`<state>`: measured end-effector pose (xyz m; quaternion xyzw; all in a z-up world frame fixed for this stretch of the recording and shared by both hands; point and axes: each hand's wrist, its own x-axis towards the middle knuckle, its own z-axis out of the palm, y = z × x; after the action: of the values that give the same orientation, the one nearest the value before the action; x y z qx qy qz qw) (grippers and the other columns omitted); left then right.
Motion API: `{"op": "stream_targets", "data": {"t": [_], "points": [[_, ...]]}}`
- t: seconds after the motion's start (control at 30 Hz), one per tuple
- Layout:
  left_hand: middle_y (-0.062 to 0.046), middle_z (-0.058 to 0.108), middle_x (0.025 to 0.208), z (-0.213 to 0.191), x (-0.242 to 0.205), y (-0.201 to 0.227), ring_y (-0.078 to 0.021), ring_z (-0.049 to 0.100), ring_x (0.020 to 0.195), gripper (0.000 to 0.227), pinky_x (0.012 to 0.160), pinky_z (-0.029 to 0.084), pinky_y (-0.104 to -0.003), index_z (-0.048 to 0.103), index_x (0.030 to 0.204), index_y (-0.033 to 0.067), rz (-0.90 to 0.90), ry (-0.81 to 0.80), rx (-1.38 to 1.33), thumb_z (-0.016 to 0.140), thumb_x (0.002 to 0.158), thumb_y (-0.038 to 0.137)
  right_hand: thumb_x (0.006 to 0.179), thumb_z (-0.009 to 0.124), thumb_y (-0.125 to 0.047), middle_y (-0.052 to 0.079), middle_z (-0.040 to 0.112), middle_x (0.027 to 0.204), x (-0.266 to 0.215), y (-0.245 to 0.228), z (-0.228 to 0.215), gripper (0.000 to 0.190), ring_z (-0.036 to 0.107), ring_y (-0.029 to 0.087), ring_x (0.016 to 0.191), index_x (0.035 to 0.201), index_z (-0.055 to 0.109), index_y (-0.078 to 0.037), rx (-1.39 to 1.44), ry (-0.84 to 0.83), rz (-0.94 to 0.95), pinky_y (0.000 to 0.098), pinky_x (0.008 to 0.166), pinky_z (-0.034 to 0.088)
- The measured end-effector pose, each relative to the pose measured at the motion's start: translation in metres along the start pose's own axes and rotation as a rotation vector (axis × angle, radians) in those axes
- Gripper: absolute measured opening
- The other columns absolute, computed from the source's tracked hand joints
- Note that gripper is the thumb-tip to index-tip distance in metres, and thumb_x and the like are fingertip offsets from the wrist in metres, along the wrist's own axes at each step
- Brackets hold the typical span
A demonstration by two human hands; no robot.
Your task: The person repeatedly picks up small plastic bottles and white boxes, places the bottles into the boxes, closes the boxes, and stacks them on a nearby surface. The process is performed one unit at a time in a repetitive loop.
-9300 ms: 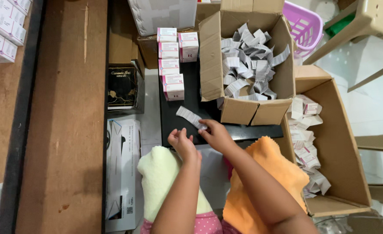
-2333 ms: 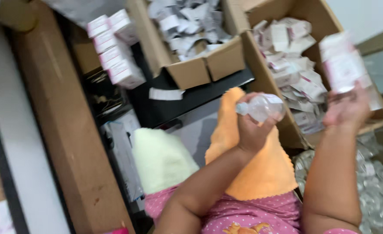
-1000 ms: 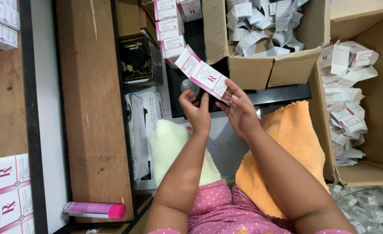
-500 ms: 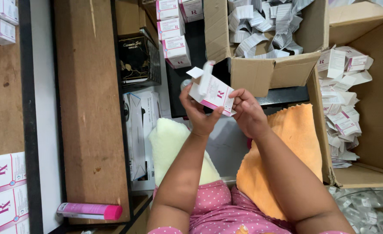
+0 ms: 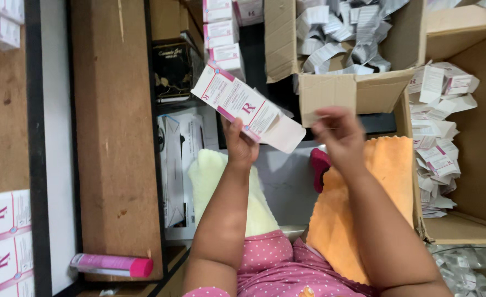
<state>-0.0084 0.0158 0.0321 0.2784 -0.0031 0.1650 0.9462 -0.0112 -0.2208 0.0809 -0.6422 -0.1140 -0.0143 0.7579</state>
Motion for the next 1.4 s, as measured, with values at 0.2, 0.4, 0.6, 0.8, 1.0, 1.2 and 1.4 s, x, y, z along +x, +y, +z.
{"op": "stream_targets", "data": {"t": [0.2, 0.4, 0.6, 0.8, 1.0, 1.2, 1.4], "points": [[-0.011, 0.055, 0.139, 0.006, -0.004, -0.002, -0.0243, 0.057, 0.129, 0.085, 0.111, 0.05, -0.044, 0.034, 0.155, 0.0075, -0.042, -0.077, 0.068, 0.082, 0.089, 0.031, 0.077, 0.088, -0.011, 0.018, 0.053, 0.135, -0.004, -0.028, 0.041, 0.056, 0.058, 0.034, 0.121, 0.125, 0.059, -0.004, -0.539, -0.125, -0.448, 0.039, 0.104, 0.049], [-0.01, 0.051, 0.142, 0.012, -0.008, -0.001, -0.0225, 0.057, 0.131, 0.091, 0.11, 0.051, -0.043, 0.026, 0.157, 0.01, -0.078, -0.161, 0.199, 0.082, 0.088, 0.03, 0.083, 0.083, -0.005, 0.015, 0.068, 0.121, -0.001, -0.031, 0.058, 0.04, 0.068, 0.03, 0.114, 0.117, 0.062, -0.004, -0.462, 0.005, -0.397, 0.0366, 0.101, 0.054], [-0.013, 0.051, 0.144, 0.017, -0.006, 0.003, -0.0234, 0.058, 0.131, 0.092, 0.111, 0.052, -0.043, 0.024, 0.16, 0.0053, -0.109, -0.139, 0.174, 0.081, 0.091, 0.026, 0.092, 0.078, -0.003, 0.016, 0.069, 0.117, -0.005, -0.023, 0.053, 0.025, 0.07, 0.029, 0.108, 0.113, 0.065, 0.0, -0.435, 0.018, -0.388, 0.035, 0.096, 0.055], [-0.01, 0.05, 0.143, 0.024, -0.007, 0.005, -0.0212, 0.057, 0.132, 0.095, 0.112, 0.052, -0.042, 0.022, 0.16, 0.0089, -0.085, -0.234, 0.311, 0.083, 0.088, 0.022, 0.1, 0.071, -0.003, 0.011, 0.069, 0.115, -0.006, -0.01, 0.047, 0.01, 0.067, 0.017, 0.101, 0.108, 0.067, 0.001, -0.329, 0.076, -0.223, 0.0265, 0.087, 0.054], [-0.011, 0.056, 0.132, 0.014, -0.006, -0.003, -0.0214, 0.062, 0.117, 0.082, 0.089, 0.056, -0.04, 0.03, 0.15, 0.0115, -0.132, -0.123, 0.299, 0.083, 0.089, 0.028, 0.103, 0.071, -0.007, 0.007, 0.069, 0.112, -0.007, 0.005, 0.045, 0.012, 0.065, 0.011, 0.096, 0.111, 0.066, 0.0, -0.205, 0.104, -0.126, 0.0252, 0.085, 0.053], [-0.009, 0.058, 0.136, -0.004, 0.001, -0.001, -0.0217, 0.063, 0.124, 0.063, 0.103, 0.055, -0.041, 0.039, 0.146, 0.0102, -0.13, 0.047, 0.034, 0.067, 0.1, 0.044, 0.105, 0.065, -0.026, 0.009, 0.053, 0.141, -0.015, -0.002, 0.044, 0.045, 0.062, 0.016, 0.123, 0.143, 0.05, -0.007, -0.004, -0.107, -0.303, 0.0308, 0.106, 0.053], [-0.007, 0.055, 0.141, 0.008, -0.003, 0.004, -0.0228, 0.06, 0.129, 0.059, 0.105, 0.055, -0.044, 0.036, 0.15, 0.0158, -0.241, 0.015, -0.045, 0.066, 0.102, 0.035, 0.094, 0.082, -0.02, 0.014, 0.034, 0.153, -0.017, -0.001, 0.06, 0.073, 0.052, 0.024, 0.138, 0.151, 0.037, -0.006, -0.211, -0.146, -0.346, 0.0374, 0.109, 0.055]]}}
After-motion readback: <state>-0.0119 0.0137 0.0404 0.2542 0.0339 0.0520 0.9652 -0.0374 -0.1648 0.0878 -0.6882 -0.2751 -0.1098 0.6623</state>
